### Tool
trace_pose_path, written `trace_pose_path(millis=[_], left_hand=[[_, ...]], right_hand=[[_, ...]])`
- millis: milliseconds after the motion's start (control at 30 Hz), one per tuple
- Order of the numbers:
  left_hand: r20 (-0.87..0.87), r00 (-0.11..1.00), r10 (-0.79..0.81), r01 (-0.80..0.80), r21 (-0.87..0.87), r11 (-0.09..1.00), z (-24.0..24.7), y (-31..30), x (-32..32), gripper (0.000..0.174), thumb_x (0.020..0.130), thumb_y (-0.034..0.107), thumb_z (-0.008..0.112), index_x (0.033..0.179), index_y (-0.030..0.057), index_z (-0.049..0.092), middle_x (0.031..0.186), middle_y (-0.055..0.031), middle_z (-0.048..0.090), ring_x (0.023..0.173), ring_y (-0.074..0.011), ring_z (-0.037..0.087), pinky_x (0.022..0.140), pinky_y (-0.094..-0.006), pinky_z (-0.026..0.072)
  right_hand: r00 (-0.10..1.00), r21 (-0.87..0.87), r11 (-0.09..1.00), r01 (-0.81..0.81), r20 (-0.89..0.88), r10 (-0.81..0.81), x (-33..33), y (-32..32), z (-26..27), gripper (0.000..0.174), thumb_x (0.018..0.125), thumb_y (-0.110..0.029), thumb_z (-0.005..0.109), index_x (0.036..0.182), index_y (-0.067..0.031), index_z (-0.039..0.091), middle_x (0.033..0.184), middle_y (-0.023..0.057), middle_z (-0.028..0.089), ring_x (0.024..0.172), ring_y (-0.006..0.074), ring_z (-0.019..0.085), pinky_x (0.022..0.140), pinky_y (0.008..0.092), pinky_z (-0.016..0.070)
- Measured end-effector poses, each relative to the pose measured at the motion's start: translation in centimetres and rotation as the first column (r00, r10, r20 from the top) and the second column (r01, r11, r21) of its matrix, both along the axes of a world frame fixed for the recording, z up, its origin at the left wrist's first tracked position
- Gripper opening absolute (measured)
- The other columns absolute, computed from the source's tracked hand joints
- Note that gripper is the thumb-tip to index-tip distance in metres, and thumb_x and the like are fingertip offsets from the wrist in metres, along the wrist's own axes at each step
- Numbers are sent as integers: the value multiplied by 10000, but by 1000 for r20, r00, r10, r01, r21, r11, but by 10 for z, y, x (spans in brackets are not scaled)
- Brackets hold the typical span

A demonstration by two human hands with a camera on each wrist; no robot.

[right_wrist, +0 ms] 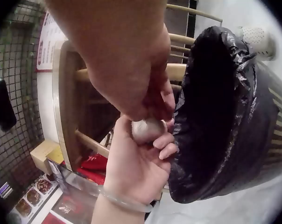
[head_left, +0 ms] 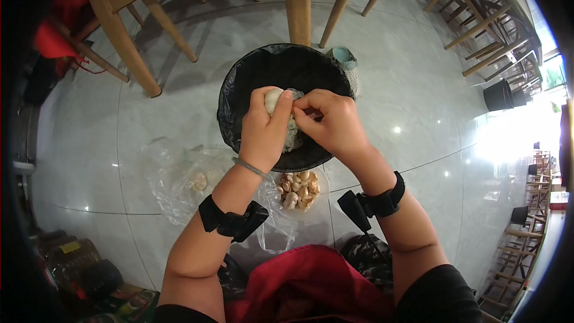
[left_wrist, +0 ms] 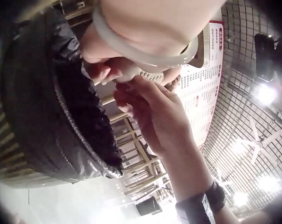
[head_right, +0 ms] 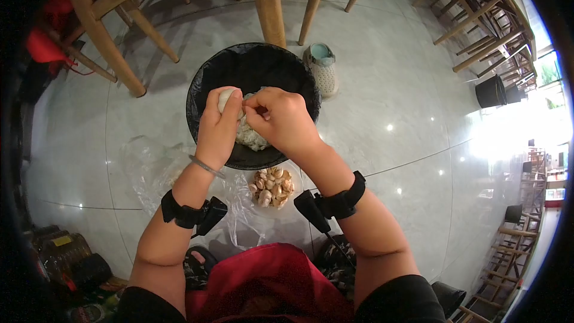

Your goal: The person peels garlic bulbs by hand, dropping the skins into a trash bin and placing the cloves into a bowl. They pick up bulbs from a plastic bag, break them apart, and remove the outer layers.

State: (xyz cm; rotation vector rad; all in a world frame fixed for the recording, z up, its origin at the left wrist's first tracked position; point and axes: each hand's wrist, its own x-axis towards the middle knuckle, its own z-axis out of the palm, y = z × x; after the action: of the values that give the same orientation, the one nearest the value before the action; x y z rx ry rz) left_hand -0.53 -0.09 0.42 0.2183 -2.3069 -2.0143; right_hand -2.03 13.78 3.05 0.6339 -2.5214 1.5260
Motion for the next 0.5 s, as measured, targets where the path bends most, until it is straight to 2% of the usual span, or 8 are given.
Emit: trace_pose_path(millis=[167,267,300,333,367,400,433,500], left_hand=[[-95,995,-15,15,-1,1000,2,-2,2,280,891,240,551,1045,11,502,907,-131,612,809,-193,596,736,-309,473],[-153,987,-40,53,80,995,3,-5,3,247,885,187,536,1059,17,498,937,-112,595,823,-177,581,749,-301,468],[-177,983,-41,63,120,991,3,-6,3,239,882,169,531,1065,20,496,948,-105,589,828,-172,575,754,-298,466],[-285,956,-70,93,66,993,5,-7,3,272,861,97,492,1122,25,461,1020,-99,559,892,-164,549,809,-288,447],[-309,946,-100,129,76,989,6,-8,3,292,849,74,456,1136,24,449,1066,-100,535,947,-164,524,857,-293,421],[-333,934,-128,165,86,983,7,-8,2,316,837,51,421,1151,22,438,1112,-101,510,1001,-165,499,906,-298,395],[-358,921,-155,201,94,975,7,-8,2,343,824,28,386,1165,21,427,1158,-102,485,1056,-165,474,954,-302,368],[-384,909,-163,214,94,972,8,-10,0,395,803,14,382,1197,13,406,1177,-111,481,1068,-171,474,963,-302,365]], right_hand=[[996,-51,995,89,-13,-90,6,-10,3,94,726,-38,649,785,23,609,705,132,608,606,210,619,582,280,504],[978,-136,971,197,94,-185,6,-16,2,96,745,-37,638,808,33,617,706,107,628,615,146,624,596,257,506],[964,-213,952,219,199,-178,4,-15,-1,92,770,-39,630,820,36,612,746,92,633,639,128,621,608,245,509],[941,-286,926,248,300,-159,0,-12,-7,90,794,-42,622,833,38,608,786,77,637,663,110,618,620,233,511],[909,-354,892,281,396,-130,-3,-10,-10,89,819,-44,615,845,40,603,825,62,642,687,92,615,633,220,514],[894,-419,871,257,446,-50,-3,-8,-6,147,843,-42,604,948,61,596,862,79,635,730,119,627,665,224,518],[894,-452,860,237,448,-11,-3,-7,-3,168,836,-58,618,958,57,606,826,68,639,717,109,622,658,225,513],[891,-517,833,197,449,68,-3,-6,0,211,820,-89,646,979,48,628,755,47,647,690,90,614,644,226,504]])
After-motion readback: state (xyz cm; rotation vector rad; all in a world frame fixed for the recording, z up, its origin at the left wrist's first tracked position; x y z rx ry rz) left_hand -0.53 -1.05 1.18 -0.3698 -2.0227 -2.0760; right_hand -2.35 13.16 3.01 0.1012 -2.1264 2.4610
